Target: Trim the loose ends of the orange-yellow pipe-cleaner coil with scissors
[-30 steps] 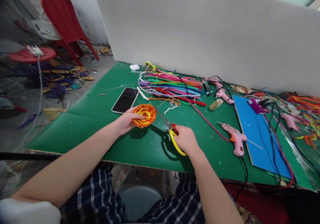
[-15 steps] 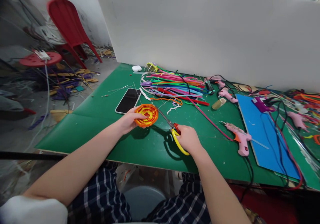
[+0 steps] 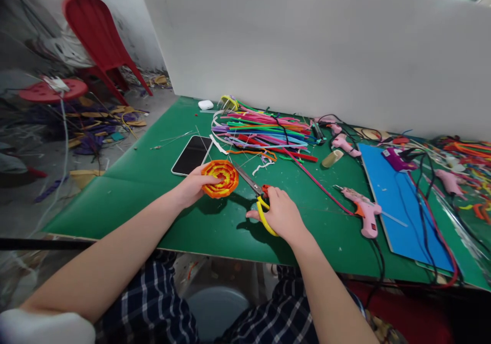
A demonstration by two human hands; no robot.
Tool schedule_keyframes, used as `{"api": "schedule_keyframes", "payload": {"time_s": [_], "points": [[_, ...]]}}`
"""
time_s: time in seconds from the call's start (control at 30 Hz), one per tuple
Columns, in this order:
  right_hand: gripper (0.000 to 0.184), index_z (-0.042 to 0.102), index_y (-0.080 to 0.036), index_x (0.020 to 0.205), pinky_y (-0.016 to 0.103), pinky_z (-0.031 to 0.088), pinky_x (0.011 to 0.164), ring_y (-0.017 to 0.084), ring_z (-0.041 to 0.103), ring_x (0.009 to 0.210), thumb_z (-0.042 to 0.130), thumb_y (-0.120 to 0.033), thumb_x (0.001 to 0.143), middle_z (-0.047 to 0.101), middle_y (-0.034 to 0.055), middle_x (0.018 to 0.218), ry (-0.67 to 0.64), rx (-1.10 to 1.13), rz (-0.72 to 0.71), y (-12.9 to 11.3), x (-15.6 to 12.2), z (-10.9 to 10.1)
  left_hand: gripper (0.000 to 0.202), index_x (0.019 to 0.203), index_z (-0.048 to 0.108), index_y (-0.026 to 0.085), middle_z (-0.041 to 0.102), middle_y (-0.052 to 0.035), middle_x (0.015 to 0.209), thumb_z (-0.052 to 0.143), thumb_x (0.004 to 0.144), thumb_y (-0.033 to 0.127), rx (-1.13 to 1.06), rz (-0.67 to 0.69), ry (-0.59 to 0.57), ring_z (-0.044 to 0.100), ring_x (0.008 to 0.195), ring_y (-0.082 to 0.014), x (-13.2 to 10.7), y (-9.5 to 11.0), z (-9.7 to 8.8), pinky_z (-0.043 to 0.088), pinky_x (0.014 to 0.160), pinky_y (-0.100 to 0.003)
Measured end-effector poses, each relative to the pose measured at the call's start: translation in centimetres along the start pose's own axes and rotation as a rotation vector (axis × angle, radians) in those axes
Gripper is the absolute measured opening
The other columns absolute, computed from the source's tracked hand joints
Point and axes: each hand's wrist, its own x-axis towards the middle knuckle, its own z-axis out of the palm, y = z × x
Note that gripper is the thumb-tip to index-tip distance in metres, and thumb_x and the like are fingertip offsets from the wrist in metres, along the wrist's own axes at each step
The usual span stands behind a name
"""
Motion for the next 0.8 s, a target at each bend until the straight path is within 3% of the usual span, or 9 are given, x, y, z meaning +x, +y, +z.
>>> {"api": "schedule_keyframes", "payload": {"time_s": [0.27,0.43,0.6,0.8], "points": [[0.051,0.045,-0.018,0.092,0.031,0.040,0.067,0.023,0.053,0.082,0.052,-0.061,0.066,0.057,0.0080,0.087,-0.030,0.039,0.062,-0.42,0.08,-0.13,0.042,0.096,0.060,0.014,0.066,-0.0063,0.088,0.059,0.055,0.006,0.008,0.001,-0.033,0.062,0.079,-0.0202,0.25,-0.44,-0.17,0.048,0.073,-0.031],[0.043,0.047,-0.019,0.077,0.026,0.035,0.061,0.018,0.053,0.074,0.048,-0.062,0.069,0.057,0.0043,0.078,0.034,0.016,0.057,-0.36,0.18,-0.02,0.043,0.097,0.059,0.013,0.066,-0.0069,0.088,0.059,0.055,0.007,-0.002,-0.032,-0.032,0.062,0.079,-0.0206,0.05,-0.25,-0.01,0.048,0.071,-0.031],[0.047,0.045,-0.019,0.061,0.024,0.027,0.052,0.014,0.050,0.061,0.043,-0.065,0.070,0.053,0.0009,0.060,0.124,-0.089,0.063,-0.41,0.08,-0.11,0.041,0.094,0.060,0.013,0.066,-0.0065,0.085,0.060,0.054,0.006,0.000,-0.065,-0.016,0.062,0.076,-0.0205,-0.06,-0.09,0.07,0.049,0.068,-0.031],[0.048,0.045,-0.019,0.056,0.023,0.024,0.049,0.011,0.045,0.051,0.041,-0.064,0.072,0.050,0.0003,0.054,0.132,-0.099,0.038,-0.38,0.14,-0.19,0.042,0.095,0.060,0.014,0.066,-0.0073,0.085,0.061,0.054,0.008,0.018,-0.087,-0.018,0.062,0.076,-0.0213,0.01,-0.15,-0.13,0.049,0.067,-0.031]]}}
